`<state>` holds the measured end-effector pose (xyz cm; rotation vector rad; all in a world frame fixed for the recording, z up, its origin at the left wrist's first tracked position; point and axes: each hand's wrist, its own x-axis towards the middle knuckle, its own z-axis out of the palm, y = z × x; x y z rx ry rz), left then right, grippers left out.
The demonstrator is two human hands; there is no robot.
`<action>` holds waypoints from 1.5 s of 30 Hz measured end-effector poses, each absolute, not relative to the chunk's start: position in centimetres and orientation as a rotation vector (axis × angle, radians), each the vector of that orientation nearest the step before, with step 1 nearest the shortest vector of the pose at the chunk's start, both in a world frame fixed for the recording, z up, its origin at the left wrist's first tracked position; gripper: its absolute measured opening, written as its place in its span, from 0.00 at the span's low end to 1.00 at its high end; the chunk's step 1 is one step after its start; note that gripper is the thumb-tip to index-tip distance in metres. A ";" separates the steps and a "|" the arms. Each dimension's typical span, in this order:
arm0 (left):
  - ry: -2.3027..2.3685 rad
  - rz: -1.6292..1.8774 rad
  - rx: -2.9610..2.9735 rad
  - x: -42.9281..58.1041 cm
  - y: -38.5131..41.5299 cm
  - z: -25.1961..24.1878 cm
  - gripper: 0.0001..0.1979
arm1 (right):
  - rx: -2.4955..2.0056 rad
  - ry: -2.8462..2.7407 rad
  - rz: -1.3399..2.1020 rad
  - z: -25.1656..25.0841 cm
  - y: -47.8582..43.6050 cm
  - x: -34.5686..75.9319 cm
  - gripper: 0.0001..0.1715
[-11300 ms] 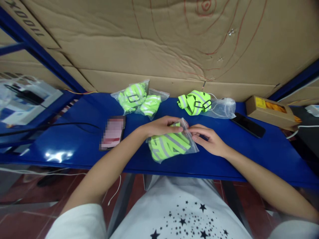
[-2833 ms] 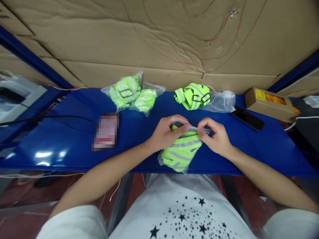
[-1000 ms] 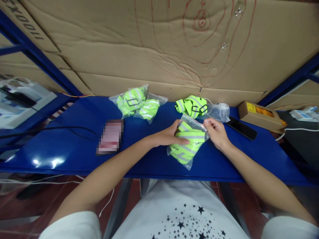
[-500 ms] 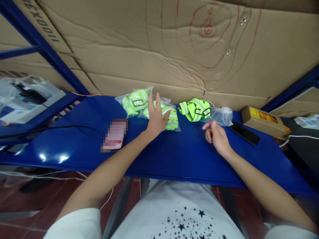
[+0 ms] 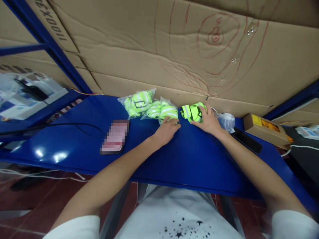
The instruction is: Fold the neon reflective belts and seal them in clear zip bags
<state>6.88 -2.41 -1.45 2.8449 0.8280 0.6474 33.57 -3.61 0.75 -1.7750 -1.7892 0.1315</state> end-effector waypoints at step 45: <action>0.428 1.192 1.781 7.7 -6.5 2.8 0.20 | -1.429 -2.228 -0.016 6.7 -16.2 30.9 0.44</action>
